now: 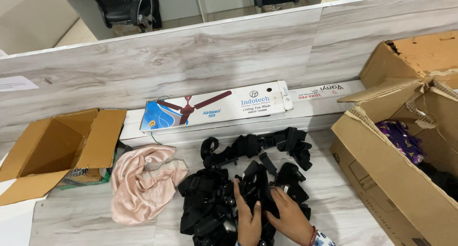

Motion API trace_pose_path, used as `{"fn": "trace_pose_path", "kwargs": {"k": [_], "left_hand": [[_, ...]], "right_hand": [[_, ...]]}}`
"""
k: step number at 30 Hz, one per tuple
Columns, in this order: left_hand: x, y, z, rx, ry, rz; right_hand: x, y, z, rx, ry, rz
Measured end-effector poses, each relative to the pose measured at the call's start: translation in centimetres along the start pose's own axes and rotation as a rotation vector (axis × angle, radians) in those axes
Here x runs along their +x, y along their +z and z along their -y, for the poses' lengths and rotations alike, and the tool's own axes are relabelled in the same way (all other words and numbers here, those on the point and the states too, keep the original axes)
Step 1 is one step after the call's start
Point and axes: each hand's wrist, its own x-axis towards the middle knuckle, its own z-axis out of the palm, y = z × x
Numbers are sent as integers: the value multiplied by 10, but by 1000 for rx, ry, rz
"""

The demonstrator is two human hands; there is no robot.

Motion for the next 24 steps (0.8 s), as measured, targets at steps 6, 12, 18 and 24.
{"fn": "trace_pose_path", "kwargs": {"k": [6,12,18,24], "left_hand": [[7,-11,-10,-232,-144,-91],[27,-37,42,-896,-520,-94],[3,-36,45,-885,-696,361],[7,-33,43,-460,-663,605]], "right_hand": [[-6,-8,5,241,22,88],[-6,-23,-28,489,-55,-35],[3,-44,-31,142,27,-253],[3,-55,-14,-11,-437,-44]]}}
